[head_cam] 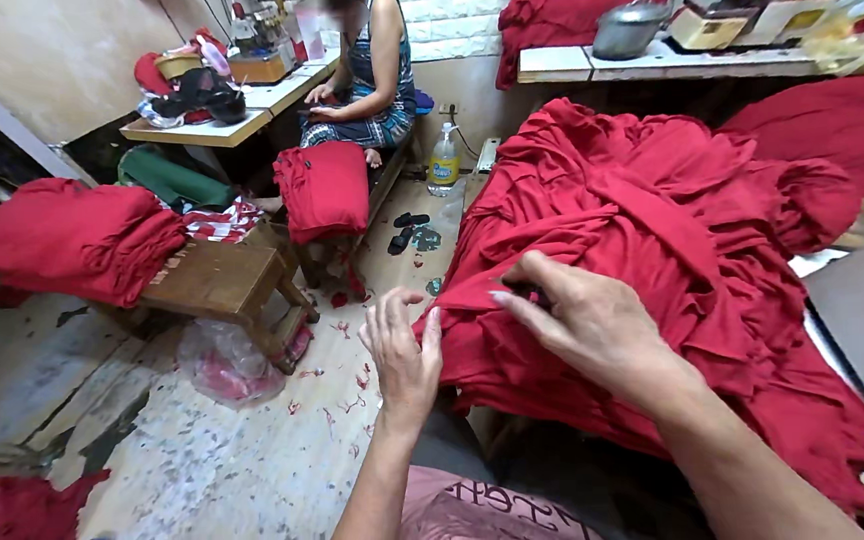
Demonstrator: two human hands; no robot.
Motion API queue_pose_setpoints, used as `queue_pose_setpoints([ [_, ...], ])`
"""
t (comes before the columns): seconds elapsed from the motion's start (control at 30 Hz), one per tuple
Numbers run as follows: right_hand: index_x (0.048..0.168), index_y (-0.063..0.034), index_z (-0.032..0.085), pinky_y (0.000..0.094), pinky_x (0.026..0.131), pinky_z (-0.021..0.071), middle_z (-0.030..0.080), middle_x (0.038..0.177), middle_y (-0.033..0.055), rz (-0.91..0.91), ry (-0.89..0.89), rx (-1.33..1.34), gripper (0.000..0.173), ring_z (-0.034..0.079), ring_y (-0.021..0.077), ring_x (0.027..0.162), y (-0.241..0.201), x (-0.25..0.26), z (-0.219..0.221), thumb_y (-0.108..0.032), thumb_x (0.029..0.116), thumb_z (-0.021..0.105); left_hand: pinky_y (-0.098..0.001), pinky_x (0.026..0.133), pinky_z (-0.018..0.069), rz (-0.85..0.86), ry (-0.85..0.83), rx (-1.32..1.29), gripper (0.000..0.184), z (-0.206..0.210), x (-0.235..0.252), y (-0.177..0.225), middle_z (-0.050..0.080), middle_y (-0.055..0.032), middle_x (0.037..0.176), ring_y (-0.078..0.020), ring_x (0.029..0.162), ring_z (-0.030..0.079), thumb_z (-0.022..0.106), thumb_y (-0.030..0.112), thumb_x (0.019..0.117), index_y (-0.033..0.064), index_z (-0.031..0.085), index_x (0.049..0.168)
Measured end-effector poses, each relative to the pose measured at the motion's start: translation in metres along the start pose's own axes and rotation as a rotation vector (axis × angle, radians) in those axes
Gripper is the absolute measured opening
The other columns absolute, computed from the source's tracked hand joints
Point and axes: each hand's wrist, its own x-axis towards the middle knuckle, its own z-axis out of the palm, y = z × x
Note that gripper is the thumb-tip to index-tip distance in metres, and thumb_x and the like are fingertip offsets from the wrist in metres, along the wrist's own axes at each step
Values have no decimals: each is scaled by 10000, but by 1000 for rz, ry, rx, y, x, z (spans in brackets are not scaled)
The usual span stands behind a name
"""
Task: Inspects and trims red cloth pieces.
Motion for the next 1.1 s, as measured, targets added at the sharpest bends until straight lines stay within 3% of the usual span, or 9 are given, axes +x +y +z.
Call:
queue_pose_setpoints([
  [0.07,1116,-123,677,345,656,541,682,885,-11,130,2,177,269,647,99,745,5,-3,-13,-354,1016,580,-478,946,460,1,-2,-143,269,0,-5,2,702,-127,1025,-241,1013,647,676,239,952,-9,677,1057],
  [0.13,1106,-157,654,180,648,533,671,883,-92,208,22,447,202,621,-14,732,8,-8,-21,-320,990,627,-412,894,491,56,-69,-296,264,0,-9,11,712,-87,903,-174,916,664,670,282,960,23,695,914],
  [0.23,1091,-155,640,142,663,539,672,881,-107,189,19,620,168,631,-23,749,9,-16,-22,-283,982,639,-422,841,498,169,-166,-263,301,8,-15,25,722,-99,883,-206,875,675,695,328,926,29,701,892],
  [0.3,1083,-150,662,134,662,528,670,863,-109,159,4,539,197,623,-42,743,8,-25,-17,-321,988,632,-398,812,513,179,-197,-225,209,14,-18,27,733,-91,890,-200,859,685,687,228,923,23,729,913],
  [0.37,1060,-143,693,145,669,527,676,856,-89,83,12,357,248,617,-44,744,8,-32,-12,-369,1000,609,-366,821,526,169,-197,-236,145,15,-20,24,747,-93,896,-185,869,699,657,119,929,11,752,912],
  [0.57,988,-100,751,366,572,509,717,907,95,-168,79,-58,226,674,228,725,-8,-44,-11,-272,992,605,-344,836,513,134,-189,-257,175,-1,-25,20,758,-95,915,-165,879,698,616,97,940,-4,756,914],
  [0.93,907,-65,736,377,522,502,702,826,117,-214,128,-96,200,673,264,667,-22,-40,8,-159,998,585,-315,805,530,270,-140,-355,179,-3,-32,17,734,-110,806,-175,806,692,639,107,904,-5,727,794],
  [1.0,949,-67,741,334,554,512,703,845,93,-125,149,-4,227,657,201,678,-15,-42,4,-231,1005,595,-341,902,517,282,-101,-342,171,1,-32,15,743,-146,944,-218,945,686,661,150,894,2,742,917],
  [1.1,1058,-73,675,231,645,515,680,881,25,69,186,145,311,603,57,721,-2,-48,-11,-369,967,659,-503,1106,385,371,-213,-179,366,9,-22,11,591,-253,1364,-388,1304,528,701,276,917,75,694,1222],
])
